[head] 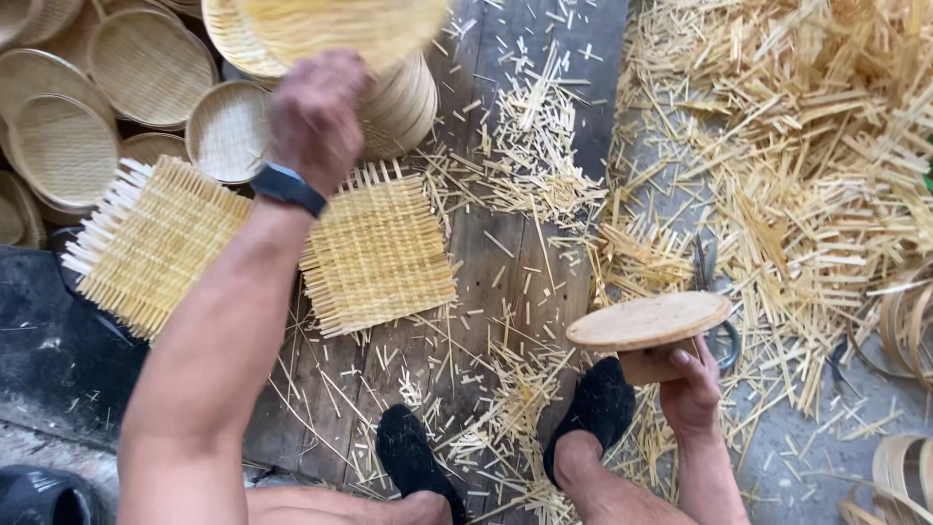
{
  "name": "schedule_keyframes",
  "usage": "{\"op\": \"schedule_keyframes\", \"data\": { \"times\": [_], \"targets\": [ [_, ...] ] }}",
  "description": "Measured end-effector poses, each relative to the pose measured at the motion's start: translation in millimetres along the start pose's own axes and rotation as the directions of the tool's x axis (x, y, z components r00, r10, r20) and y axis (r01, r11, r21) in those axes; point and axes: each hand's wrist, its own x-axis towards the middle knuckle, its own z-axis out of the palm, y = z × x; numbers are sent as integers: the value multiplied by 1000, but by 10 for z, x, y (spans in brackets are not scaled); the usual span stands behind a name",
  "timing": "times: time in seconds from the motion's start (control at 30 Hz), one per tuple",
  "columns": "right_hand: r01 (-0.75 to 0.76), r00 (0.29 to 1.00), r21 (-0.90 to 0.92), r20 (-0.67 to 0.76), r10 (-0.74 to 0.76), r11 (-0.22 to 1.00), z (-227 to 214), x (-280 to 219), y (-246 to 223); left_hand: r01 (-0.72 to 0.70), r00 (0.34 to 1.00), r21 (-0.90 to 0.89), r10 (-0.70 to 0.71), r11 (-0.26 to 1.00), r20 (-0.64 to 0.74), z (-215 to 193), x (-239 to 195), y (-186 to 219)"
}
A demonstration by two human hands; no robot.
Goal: The person sits on the floor and repeatedly trims the edges of woven bamboo trays using shears. They place each finished tray into a stack and continue the process with new trays.
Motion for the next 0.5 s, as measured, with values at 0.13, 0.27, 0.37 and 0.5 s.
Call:
{"op": "schedule_keyframes", "data": {
  "times": [0.13,0.27,0.37,0.5],
  "targets": [
    [-19,1000,-35,-3,19,999,-40,38,70,187,978,136,-198,973,72,-36,104,-439],
    [-33,999,-80,-18,32,996,-58,67,129,285,949,44,-289,957,125,43,21,-509],
    [-44,999,-83,-18,43,996,-65,47,146,297,947,7,-296,955,122,120,-61,-625],
    [-114,993,-6,8,114,993,49,91,194,284,933,254,-327,925,149,195,-121,-444]
  ]
}}
